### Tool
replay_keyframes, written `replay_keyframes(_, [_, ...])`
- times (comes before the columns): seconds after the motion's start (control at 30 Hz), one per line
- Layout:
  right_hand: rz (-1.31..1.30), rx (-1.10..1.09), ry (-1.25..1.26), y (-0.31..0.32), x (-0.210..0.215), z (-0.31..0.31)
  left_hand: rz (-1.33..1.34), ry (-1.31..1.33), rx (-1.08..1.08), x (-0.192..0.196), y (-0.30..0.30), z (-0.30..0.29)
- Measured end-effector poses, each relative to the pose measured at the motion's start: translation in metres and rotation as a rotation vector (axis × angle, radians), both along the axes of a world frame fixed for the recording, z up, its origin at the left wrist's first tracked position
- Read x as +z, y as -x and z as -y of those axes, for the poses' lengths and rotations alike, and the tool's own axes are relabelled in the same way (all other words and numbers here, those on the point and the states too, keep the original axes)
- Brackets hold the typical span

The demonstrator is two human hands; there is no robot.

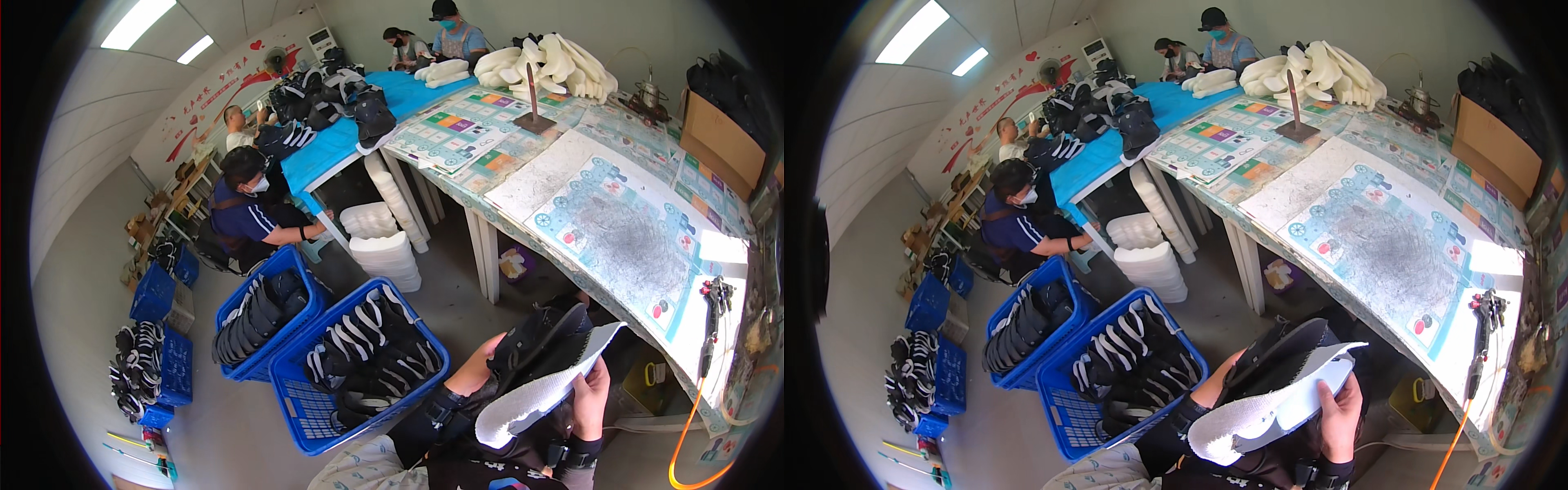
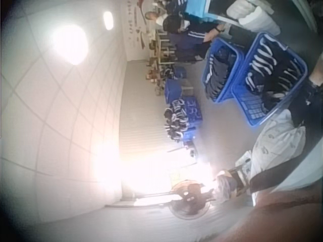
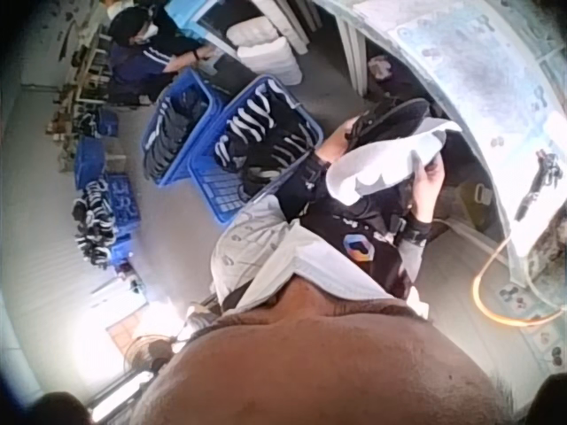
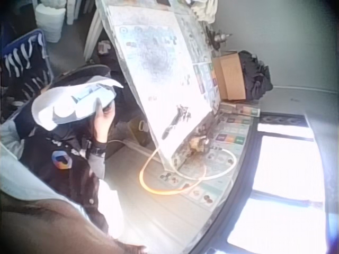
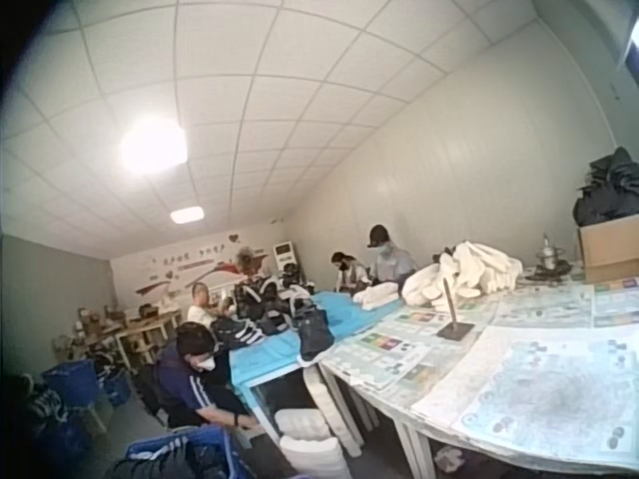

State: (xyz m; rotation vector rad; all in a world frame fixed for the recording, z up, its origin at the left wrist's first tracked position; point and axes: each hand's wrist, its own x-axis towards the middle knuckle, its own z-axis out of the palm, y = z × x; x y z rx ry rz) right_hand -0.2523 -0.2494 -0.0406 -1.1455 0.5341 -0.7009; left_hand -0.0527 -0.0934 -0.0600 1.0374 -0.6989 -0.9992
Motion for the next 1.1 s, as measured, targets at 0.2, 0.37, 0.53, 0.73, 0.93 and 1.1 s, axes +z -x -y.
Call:
replay_keyframes(0.2, [0.000, -0.019, -0.012, 0.004, -0.004, 0.001, -0.009, 0.005, -0.019, -0.011, 0.001, 0.002])
replay_keyframes(0.37, [-0.007, -0.022, -0.004, 0.007, -0.009, 0.005, -0.064, 0.000, -0.052, -0.027, 0.003, 0.006])
replay_keyframes(0.53, [-0.055, -0.019, -0.025, 0.012, -0.015, 0.004, -0.143, -0.006, -0.003, -0.014, 0.010, 0.003])
replay_keyframes(0.73, [-0.020, -0.071, 0.036, 0.014, 0.006, -0.005, 0.695, -0.011, 0.117, -0.048, -0.013, -0.003])
replay_keyframes(0.93, [-0.067, -0.001, -0.019, 0.019, -0.019, 0.011, -0.877, -0.180, 0.222, 0.010, 0.010, 0.019])
replay_keyframes(1.1, [-0.058, -0.001, 0.066, 0.017, -0.002, 0.005, -0.647, -0.022, -0.018, 0.007, 0.014, 0.009])
